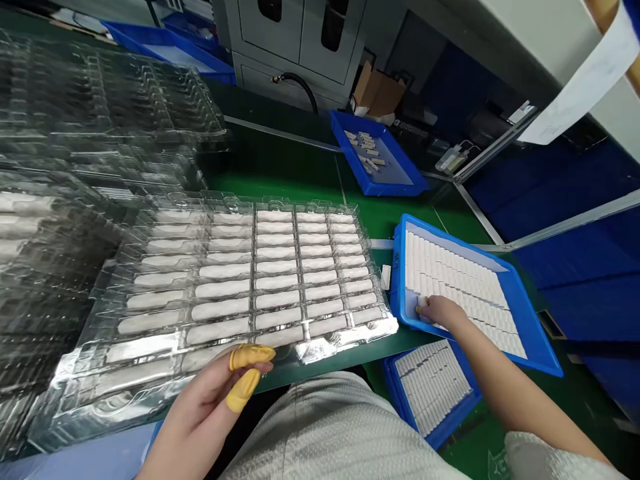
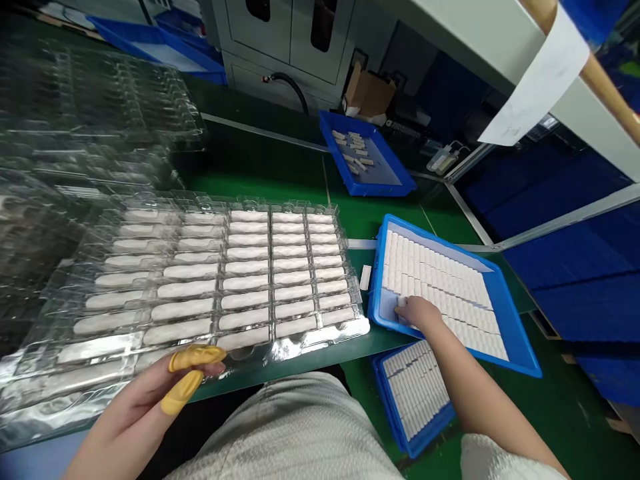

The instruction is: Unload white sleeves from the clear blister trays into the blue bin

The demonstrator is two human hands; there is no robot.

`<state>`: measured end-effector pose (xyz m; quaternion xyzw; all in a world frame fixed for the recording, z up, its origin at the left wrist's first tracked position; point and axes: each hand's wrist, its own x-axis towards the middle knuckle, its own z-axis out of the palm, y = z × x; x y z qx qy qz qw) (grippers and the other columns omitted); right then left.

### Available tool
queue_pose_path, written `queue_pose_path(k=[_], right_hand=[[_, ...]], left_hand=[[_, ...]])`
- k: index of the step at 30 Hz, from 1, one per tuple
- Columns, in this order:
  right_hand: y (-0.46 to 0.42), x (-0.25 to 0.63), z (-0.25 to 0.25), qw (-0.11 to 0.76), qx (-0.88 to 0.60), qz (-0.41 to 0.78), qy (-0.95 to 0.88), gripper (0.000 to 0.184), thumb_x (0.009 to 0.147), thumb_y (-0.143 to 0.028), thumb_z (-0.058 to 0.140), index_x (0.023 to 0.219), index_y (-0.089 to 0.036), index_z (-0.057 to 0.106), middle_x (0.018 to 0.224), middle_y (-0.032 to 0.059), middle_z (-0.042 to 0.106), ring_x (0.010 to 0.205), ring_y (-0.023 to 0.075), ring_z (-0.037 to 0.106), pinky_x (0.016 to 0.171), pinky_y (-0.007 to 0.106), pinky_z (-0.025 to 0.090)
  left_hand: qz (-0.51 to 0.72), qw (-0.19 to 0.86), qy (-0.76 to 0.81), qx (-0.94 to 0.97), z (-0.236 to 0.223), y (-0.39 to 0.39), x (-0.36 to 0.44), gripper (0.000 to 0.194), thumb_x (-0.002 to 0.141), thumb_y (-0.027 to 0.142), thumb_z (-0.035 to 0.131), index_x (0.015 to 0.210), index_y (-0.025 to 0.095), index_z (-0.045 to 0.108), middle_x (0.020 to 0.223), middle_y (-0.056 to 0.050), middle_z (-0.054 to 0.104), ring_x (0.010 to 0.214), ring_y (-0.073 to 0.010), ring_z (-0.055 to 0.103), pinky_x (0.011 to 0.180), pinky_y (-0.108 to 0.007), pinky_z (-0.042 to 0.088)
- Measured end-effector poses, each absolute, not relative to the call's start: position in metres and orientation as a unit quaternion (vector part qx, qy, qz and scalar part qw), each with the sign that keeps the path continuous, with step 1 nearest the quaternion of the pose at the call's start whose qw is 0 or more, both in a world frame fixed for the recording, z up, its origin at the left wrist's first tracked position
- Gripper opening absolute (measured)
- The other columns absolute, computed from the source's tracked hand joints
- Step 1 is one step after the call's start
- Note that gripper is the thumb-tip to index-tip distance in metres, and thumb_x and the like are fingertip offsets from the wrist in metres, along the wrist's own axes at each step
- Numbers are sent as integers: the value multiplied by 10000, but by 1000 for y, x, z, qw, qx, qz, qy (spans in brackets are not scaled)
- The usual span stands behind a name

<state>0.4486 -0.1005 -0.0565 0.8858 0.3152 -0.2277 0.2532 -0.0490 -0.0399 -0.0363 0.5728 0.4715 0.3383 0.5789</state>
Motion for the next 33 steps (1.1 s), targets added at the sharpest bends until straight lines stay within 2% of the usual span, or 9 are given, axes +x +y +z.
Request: queue_pose_path(k=[3, 10, 15, 21, 26, 33], right_hand=[[-100, 450, -54, 251, 886, -245, 303, 367, 944, -480, 574, 1053, -139, 652, 1031, 72, 675, 912, 191, 653, 837, 399, 534], [-99, 465, -27, 250, 902, -259, 238, 344, 985, -452, 517, 1097, -149, 634, 1011, 62, 674, 819, 155, 656, 740, 330, 563], [-101, 456, -38, 250, 909, -262, 208, 348, 971, -424, 556, 1170, -143, 606, 1096, 79, 651, 879, 174, 657, 759, 352, 568], [-105, 450, -49, 234, 913, -261, 210, 373, 964, -437, 563, 1196, -147, 597, 1144, 88, 639, 931, 191, 652, 794, 378, 563], [-106, 449, -45, 226, 913, -259, 221, 357, 961, -426, 572, 1179, -145, 606, 1126, 82, 645, 921, 188, 654, 791, 375, 564], [-115, 471, -29, 220, 928, -204, 222, 332, 971, -414, 558, 1172, -156, 610, 1119, 82, 646, 898, 178, 653, 765, 353, 571]], left_hand=[[354, 579, 486, 551, -36, -40, -57, 250, 853, 490, 613, 916, 280, 731, 1006, -26, 740, 1038, -231, 661, 935, -286, 526], [346, 582, 447, 584, -42, -31, -79, 218, 844, 450, 616, 903, 292, 754, 999, -27, 755, 965, -240, 706, 835, -279, 593], [360, 564, 416, 616, -42, -27, -82, 191, 847, 414, 608, 892, 305, 759, 964, -20, 763, 921, -221, 723, 786, -243, 599], [359, 561, 395, 632, -49, -27, -84, 220, 862, 402, 587, 973, 298, 745, 985, -32, 753, 929, -220, 712, 822, -261, 589], [375, 563, 371, 636, -54, -29, -84, 192, 875, 371, 583, 990, 320, 728, 982, -13, 742, 914, -195, 705, 836, -249, 577], [365, 559, 373, 644, -49, -28, -83, 184, 875, 375, 584, 966, 304, 728, 987, -23, 740, 940, -203, 701, 833, -258, 575]])
